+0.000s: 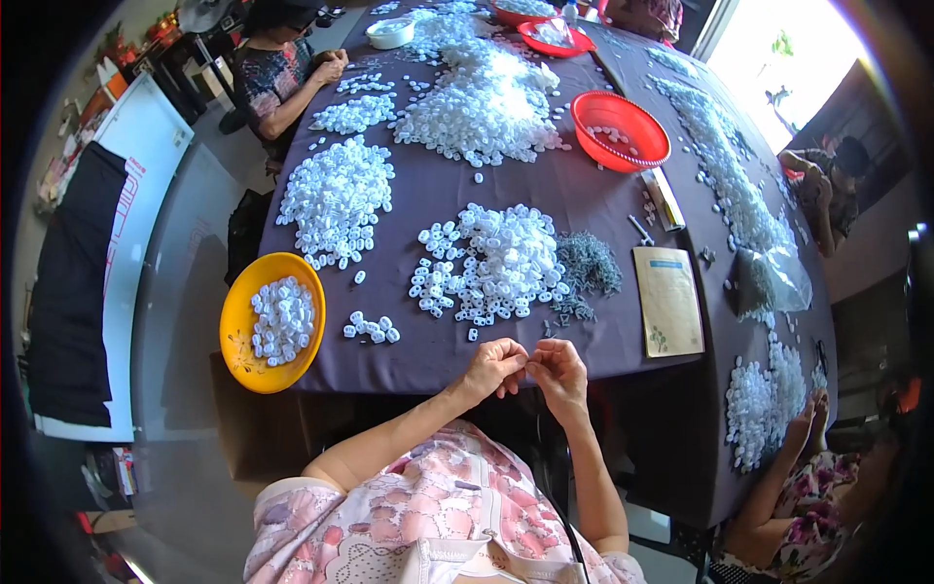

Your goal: The person assembles small plastic components by hand, picking up pieces from piles on the table, fitting them together, and placing the assembled items onto the table.

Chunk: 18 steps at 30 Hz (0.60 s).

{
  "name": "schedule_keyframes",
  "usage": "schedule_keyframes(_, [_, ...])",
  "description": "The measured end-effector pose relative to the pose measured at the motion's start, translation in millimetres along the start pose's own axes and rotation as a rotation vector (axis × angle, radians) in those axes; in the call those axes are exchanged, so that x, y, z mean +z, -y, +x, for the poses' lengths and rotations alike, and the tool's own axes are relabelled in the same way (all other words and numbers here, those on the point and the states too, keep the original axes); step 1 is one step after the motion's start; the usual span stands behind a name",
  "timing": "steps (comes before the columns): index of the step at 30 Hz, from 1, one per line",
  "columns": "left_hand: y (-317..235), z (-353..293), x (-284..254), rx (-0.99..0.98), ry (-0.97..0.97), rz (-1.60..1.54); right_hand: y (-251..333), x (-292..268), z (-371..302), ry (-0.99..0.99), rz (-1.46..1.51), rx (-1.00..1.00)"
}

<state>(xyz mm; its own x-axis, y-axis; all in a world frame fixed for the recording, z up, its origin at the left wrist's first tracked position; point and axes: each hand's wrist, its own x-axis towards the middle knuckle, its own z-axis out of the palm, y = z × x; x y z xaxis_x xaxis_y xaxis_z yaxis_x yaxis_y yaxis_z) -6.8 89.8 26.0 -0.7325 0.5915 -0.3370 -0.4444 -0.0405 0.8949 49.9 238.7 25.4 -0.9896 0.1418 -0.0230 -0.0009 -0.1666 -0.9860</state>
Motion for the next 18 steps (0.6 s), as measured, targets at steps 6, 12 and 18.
schedule_keyframes(6, [6,14,8,0.507,-0.254,0.544,-9,-3,7,-0.081,-0.217,-0.046])
schedule_keyframes(12, [7,11,5,0.273,-0.208,0.342,4,9,5,-0.116,-0.403,-0.131])
schedule_keyframes(18, [9,7,-6,0.44,-0.442,0.649,3,20,15,-0.106,-0.708,-0.322])
